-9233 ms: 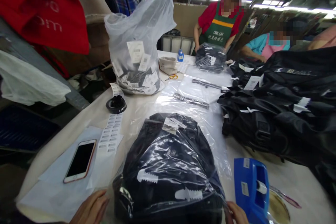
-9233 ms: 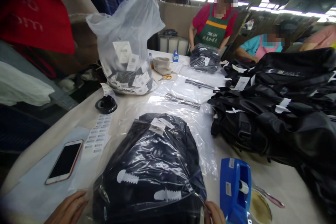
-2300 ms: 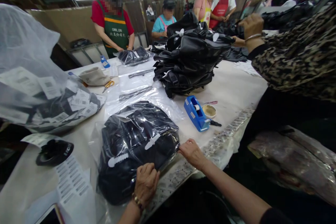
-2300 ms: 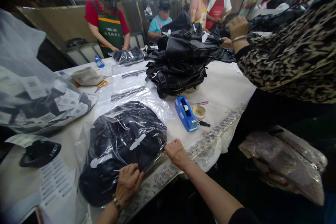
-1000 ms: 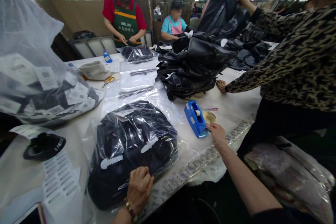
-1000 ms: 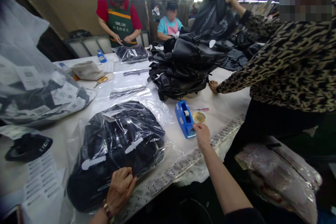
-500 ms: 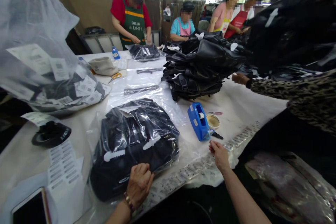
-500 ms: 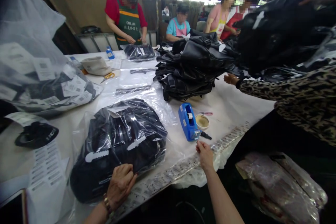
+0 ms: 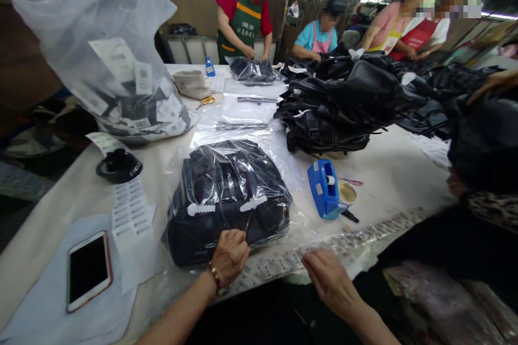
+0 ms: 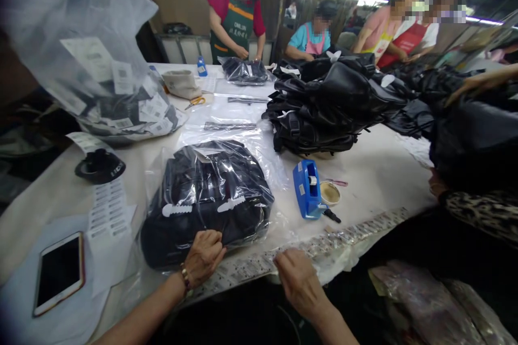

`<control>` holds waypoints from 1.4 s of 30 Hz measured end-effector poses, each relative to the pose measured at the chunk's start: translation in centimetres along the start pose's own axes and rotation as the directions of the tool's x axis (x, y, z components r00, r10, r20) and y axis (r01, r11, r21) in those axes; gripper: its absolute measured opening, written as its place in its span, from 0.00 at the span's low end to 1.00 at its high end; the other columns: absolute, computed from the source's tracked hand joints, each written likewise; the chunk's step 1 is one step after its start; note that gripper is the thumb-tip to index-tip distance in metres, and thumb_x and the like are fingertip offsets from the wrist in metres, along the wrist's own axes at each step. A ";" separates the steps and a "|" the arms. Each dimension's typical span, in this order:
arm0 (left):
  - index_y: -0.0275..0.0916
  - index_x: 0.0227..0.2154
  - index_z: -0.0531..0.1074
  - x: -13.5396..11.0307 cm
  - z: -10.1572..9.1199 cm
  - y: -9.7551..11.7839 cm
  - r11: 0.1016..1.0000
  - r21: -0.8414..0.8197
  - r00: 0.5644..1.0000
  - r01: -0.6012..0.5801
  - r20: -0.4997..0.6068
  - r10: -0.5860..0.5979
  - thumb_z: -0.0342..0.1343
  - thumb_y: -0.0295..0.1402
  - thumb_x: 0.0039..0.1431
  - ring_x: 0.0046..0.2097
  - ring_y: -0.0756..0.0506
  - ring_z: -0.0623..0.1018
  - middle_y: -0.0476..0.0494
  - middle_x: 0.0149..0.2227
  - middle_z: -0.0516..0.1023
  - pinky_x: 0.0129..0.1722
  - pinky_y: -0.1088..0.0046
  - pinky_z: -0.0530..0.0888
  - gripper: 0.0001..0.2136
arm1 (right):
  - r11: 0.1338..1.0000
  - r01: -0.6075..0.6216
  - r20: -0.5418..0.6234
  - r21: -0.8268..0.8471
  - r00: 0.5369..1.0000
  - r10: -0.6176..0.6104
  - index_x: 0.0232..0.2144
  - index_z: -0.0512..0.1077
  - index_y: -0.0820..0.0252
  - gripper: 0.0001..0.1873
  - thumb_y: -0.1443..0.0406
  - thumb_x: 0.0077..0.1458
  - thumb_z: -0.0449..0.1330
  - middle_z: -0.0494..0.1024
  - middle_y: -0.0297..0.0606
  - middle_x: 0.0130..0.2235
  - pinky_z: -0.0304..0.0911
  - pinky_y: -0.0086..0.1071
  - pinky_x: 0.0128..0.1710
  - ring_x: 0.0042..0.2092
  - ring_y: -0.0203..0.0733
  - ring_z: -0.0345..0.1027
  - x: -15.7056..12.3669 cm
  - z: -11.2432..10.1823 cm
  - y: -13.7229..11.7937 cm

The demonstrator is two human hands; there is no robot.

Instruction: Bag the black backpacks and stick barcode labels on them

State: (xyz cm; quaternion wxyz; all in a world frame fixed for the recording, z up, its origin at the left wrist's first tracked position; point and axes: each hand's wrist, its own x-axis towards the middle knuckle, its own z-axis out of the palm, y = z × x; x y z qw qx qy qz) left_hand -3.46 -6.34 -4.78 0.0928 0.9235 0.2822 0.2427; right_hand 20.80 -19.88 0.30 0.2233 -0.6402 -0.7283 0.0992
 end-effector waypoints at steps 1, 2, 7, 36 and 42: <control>0.36 0.23 0.65 0.0 0.0 0.0 1.000 0.003 1.000 0.000 0.002 0.000 0.50 0.25 0.56 0.36 0.46 0.63 0.46 0.30 0.67 0.37 0.65 0.60 0.07 | 0.995 0.086 0.067 -0.054 0.994 -0.082 0.31 0.66 0.59 0.10 0.69 0.60 0.46 0.68 0.36 0.29 0.52 0.32 0.33 0.32 0.38 0.59 0.9 0.4 -1.2; 0.36 0.23 0.65 0.0 -0.1 0.0 1.000 0.005 1.000 -0.002 0.004 0.002 0.51 0.25 0.55 0.36 0.46 0.63 0.46 0.30 0.66 0.37 0.65 0.60 0.07 | 0.983 0.147 0.110 -0.106 0.985 -0.135 0.29 0.65 0.59 0.10 0.69 0.59 0.47 0.67 0.35 0.28 0.51 0.32 0.33 0.31 0.38 0.57 1.8 0.9 -2.0; 0.37 0.22 0.64 0.0 -0.2 0.1 1.000 0.021 1.000 0.007 0.008 -0.007 0.52 0.25 0.55 0.36 0.46 0.64 0.47 0.30 0.66 0.37 0.65 0.60 0.07 | 0.923 0.230 0.149 -0.309 0.970 -0.192 0.26 0.64 0.58 0.07 0.70 0.55 0.54 0.66 0.33 0.27 0.47 0.33 0.33 0.32 0.40 0.57 5.5 3.3 -2.0; 0.36 0.23 0.64 -0.1 0.2 0.2 0.999 0.007 0.999 0.038 0.013 -0.038 0.54 0.25 0.54 0.36 0.46 0.63 0.47 0.31 0.66 0.38 0.65 0.59 0.07 | 0.919 0.174 0.125 -0.354 0.983 -0.138 0.30 0.62 0.59 0.10 0.59 0.58 0.54 0.72 0.33 0.23 0.53 0.28 0.25 0.25 0.38 0.67 9.1 3.5 1.3; 0.37 0.23 0.64 -0.2 0.1 0.2 0.999 0.018 0.998 0.049 0.040 -0.050 0.53 0.26 0.54 0.37 0.47 0.63 0.47 0.31 0.66 0.38 0.65 0.60 0.07 | 0.922 0.208 -0.038 -0.326 0.972 -0.233 0.25 0.64 0.60 0.16 0.60 0.62 0.47 0.69 0.33 0.21 0.54 0.29 0.26 0.24 0.35 0.64 9.0 1.9 4.0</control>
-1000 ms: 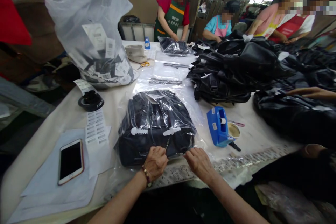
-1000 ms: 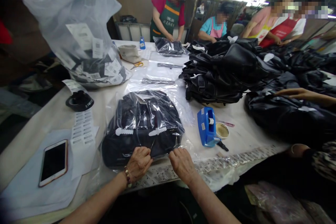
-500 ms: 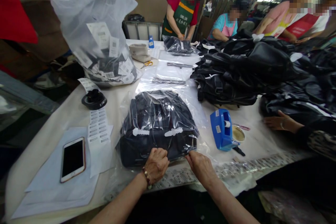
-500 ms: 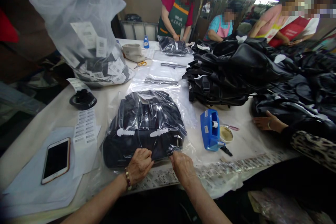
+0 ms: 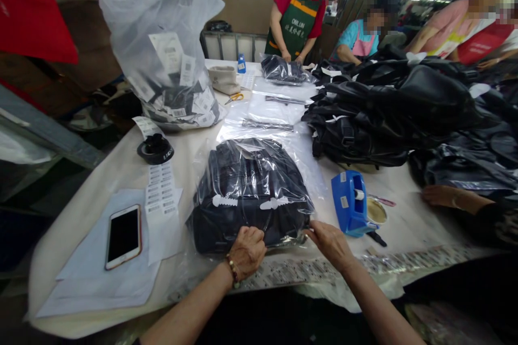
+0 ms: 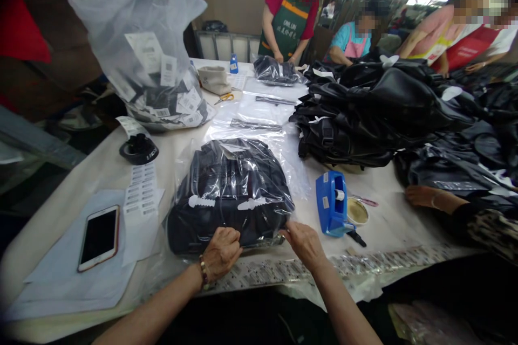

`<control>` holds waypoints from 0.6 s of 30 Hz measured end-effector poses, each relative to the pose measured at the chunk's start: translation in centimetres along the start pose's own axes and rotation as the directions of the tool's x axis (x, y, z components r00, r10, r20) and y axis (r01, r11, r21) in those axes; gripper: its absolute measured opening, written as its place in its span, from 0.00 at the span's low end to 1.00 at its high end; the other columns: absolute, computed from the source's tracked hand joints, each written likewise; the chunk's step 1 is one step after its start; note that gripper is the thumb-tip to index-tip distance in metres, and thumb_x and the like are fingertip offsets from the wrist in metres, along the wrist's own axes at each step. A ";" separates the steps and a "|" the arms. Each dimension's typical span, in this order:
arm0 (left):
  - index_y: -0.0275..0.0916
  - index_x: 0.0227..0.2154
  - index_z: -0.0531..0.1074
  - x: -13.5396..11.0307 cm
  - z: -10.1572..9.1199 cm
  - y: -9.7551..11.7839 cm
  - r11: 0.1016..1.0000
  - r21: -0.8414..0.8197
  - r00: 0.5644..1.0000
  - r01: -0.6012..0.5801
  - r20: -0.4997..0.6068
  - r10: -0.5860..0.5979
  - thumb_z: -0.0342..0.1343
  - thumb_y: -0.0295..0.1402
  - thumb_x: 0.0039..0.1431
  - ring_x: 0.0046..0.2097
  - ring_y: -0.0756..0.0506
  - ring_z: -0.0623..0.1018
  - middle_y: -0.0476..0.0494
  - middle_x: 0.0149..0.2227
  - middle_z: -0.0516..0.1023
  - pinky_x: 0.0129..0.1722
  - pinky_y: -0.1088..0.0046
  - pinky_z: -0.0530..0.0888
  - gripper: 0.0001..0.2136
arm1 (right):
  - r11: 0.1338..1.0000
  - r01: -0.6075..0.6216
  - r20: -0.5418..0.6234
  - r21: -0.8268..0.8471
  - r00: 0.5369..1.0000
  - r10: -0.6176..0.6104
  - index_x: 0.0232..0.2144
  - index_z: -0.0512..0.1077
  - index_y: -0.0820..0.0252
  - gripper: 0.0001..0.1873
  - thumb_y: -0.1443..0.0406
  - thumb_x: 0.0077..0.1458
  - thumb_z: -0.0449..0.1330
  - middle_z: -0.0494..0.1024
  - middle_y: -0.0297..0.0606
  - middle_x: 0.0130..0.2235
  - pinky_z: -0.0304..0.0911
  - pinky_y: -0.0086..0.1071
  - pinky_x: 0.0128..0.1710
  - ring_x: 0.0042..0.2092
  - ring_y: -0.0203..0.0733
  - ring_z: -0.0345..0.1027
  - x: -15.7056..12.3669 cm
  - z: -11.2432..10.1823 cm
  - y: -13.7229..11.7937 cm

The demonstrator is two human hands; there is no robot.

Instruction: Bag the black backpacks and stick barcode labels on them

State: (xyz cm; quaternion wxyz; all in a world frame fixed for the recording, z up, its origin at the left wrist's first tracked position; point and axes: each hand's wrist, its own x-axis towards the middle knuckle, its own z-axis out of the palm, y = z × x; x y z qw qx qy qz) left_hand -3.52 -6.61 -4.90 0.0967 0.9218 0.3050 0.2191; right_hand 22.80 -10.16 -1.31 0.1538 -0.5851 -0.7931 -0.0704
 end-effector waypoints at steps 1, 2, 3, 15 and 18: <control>0.37 0.22 0.64 -0.1 0.1 0.0 1.000 0.004 1.000 0.003 0.004 -0.003 0.53 0.26 0.54 0.37 0.47 0.64 0.47 0.31 0.66 0.38 0.65 0.60 0.07 | 1.000 -0.023 -0.042 -0.006 0.999 0.023 0.26 0.64 0.60 0.15 0.61 0.62 0.47 0.68 0.34 0.22 0.54 0.29 0.27 0.24 0.35 0.63 -0.4 -0.3 -0.3; 0.37 0.22 0.64 -0.1 0.1 0.0 1.000 0.008 1.000 0.007 0.007 -0.007 0.53 0.26 0.54 0.36 0.47 0.64 0.47 0.31 0.66 0.37 0.64 0.60 0.07 | 0.999 -0.044 -0.080 0.001 0.996 0.044 0.27 0.65 0.61 0.13 0.63 0.62 0.47 0.68 0.34 0.22 0.55 0.29 0.27 0.25 0.36 0.63 -0.7 -0.5 -1.0; 0.37 0.23 0.64 -0.1 0.2 -0.1 1.000 0.013 1.000 0.010 0.010 -0.010 0.52 0.27 0.55 0.36 0.47 0.64 0.47 0.31 0.66 0.37 0.64 0.60 0.07 | 0.998 -0.054 -0.113 0.027 0.992 0.057 0.30 0.66 0.62 0.11 0.64 0.61 0.48 0.69 0.35 0.23 0.56 0.29 0.28 0.26 0.36 0.64 -1.0 -0.7 -2.1; 0.34 0.35 0.69 -4.0 -1.7 0.2 0.967 0.230 0.989 -0.105 -0.076 0.125 0.47 0.26 0.56 0.55 0.39 0.62 0.37 0.49 0.68 0.54 0.54 0.57 0.07 | 0.988 0.031 -0.088 0.152 0.996 -0.018 0.47 0.64 0.65 0.19 0.75 0.54 0.44 0.71 0.48 0.42 0.69 0.34 0.38 0.42 0.44 0.68 -1.0 4.9 -11.4; 0.33 0.37 0.69 -8.2 -3.1 -0.8 0.958 0.280 0.978 -0.065 -0.175 0.117 0.42 0.21 0.58 0.58 0.40 0.60 0.36 0.53 0.67 0.58 0.52 0.53 0.11 | 0.986 0.010 -0.058 0.168 0.998 -0.001 0.47 0.65 0.63 0.20 0.75 0.53 0.45 0.71 0.47 0.43 0.69 0.34 0.38 0.42 0.43 0.69 -1.3 4.9 -10.9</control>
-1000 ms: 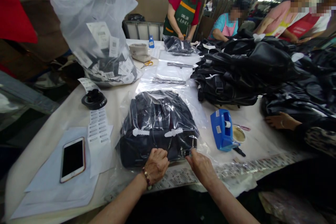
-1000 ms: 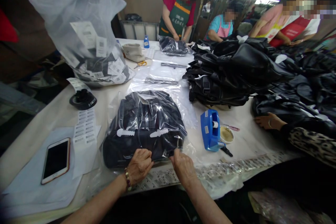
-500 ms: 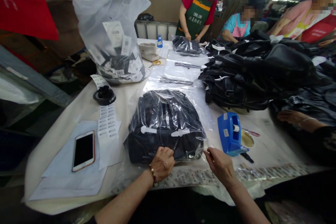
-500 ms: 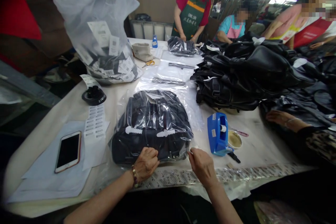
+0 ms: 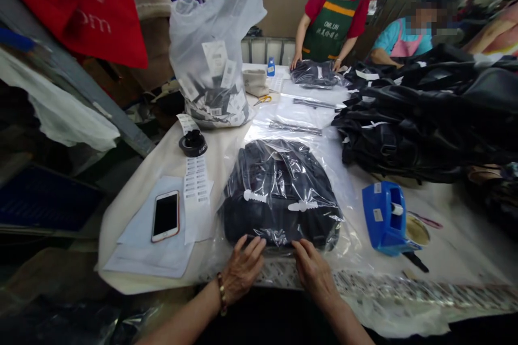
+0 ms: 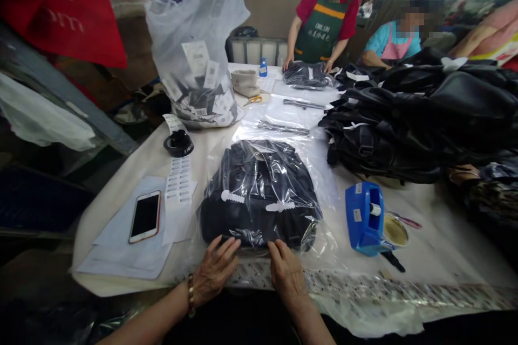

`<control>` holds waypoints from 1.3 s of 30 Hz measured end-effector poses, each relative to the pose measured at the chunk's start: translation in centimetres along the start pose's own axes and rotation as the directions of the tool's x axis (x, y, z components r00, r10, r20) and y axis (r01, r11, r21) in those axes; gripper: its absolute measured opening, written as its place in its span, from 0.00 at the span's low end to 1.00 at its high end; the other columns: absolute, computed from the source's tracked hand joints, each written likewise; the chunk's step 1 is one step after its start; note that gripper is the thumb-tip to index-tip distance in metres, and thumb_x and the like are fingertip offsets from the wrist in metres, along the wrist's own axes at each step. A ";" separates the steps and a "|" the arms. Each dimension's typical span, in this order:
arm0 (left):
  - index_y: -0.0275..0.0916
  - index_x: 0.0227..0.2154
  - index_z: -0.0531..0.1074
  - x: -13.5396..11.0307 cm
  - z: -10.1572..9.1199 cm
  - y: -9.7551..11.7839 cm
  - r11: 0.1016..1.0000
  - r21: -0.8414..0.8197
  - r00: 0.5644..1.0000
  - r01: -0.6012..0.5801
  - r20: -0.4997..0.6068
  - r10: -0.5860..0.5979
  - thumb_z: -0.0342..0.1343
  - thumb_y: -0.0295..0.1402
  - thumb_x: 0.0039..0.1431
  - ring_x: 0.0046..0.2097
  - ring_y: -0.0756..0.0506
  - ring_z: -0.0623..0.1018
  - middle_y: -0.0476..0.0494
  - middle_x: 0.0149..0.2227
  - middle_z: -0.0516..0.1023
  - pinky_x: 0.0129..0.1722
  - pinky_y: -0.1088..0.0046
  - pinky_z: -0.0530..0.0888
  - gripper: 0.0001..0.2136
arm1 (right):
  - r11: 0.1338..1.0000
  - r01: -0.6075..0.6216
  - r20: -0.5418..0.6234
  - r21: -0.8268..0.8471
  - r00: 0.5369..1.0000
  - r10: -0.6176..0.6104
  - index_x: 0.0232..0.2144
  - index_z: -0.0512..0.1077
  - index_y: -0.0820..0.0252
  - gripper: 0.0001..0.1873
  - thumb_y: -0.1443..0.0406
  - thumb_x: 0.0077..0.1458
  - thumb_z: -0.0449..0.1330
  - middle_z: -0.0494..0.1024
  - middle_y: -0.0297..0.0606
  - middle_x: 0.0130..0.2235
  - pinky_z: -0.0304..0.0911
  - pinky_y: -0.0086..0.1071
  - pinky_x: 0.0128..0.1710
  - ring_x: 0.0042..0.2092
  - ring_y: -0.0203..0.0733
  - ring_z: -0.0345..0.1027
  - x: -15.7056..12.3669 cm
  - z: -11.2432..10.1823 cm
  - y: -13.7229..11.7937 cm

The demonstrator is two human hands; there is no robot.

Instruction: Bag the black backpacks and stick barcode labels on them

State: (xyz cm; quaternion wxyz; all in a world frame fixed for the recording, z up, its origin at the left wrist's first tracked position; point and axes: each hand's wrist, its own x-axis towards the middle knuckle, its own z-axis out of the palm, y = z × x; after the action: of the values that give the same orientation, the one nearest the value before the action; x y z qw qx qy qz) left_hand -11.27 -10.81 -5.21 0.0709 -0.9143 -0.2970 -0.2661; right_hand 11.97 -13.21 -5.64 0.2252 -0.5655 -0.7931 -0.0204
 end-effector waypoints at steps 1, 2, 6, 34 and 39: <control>0.33 0.37 0.69 -1.2 -0.5 -0.4 1.000 0.009 1.000 0.026 -0.004 -0.026 0.42 0.20 0.58 0.58 0.40 0.61 0.36 0.52 0.68 0.58 0.53 0.53 0.12 | 1.000 0.003 0.000 0.000 1.000 -0.003 0.46 0.65 0.63 0.19 0.75 0.53 0.45 0.71 0.47 0.43 0.69 0.34 0.38 0.41 0.43 0.69 0.0 -0.1 0.0; 0.34 0.37 0.69 -2.2 -1.0 -0.8 0.999 0.023 0.999 0.048 -0.006 -0.048 0.41 0.19 0.57 0.58 0.41 0.61 0.36 0.51 0.69 0.58 0.53 0.53 0.12 | 1.000 0.007 -0.004 -0.001 1.000 -0.007 0.46 0.65 0.64 0.19 0.74 0.53 0.45 0.71 0.47 0.43 0.70 0.34 0.38 0.41 0.43 0.69 0.0 -0.1 0.0; 0.35 0.37 0.69 -4.3 -1.9 -1.9 0.991 0.076 0.994 0.107 -0.033 -0.105 0.43 0.18 0.56 0.57 0.42 0.63 0.37 0.49 0.71 0.57 0.54 0.57 0.13 | 1.000 0.003 -0.002 0.000 1.000 -0.003 0.46 0.65 0.64 0.18 0.74 0.54 0.45 0.71 0.47 0.42 0.70 0.34 0.38 0.42 0.44 0.69 0.2 -0.1 -0.1; 0.37 0.22 0.63 -2.4 -3.2 -5.6 0.984 0.030 0.983 0.176 0.040 -0.177 0.45 0.25 0.62 0.22 0.51 0.63 0.53 0.18 0.63 0.32 0.71 0.62 0.12 | 0.999 -0.028 0.016 0.022 0.999 0.028 0.46 0.63 0.63 0.18 0.75 0.54 0.44 0.69 0.45 0.42 0.70 0.31 0.37 0.39 0.41 0.70 0.5 -0.4 -0.2; 0.38 0.20 0.61 -1.9 -2.9 -6.0 0.977 0.080 0.978 0.197 0.046 -0.201 0.45 0.25 0.61 0.22 0.50 0.63 0.52 0.17 0.63 0.31 0.70 0.60 0.13 | 0.998 -0.029 0.017 0.048 0.999 0.029 0.45 0.64 0.63 0.18 0.75 0.54 0.44 0.69 0.46 0.42 0.70 0.31 0.36 0.39 0.41 0.70 0.7 -0.4 -0.1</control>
State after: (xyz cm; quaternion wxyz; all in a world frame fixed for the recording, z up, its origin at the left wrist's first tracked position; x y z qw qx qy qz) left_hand -17.36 -7.76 -3.92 0.0701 -0.8834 -0.3988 -0.2360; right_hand 11.83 -12.69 -4.97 0.2328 -0.5715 -0.7868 0.0067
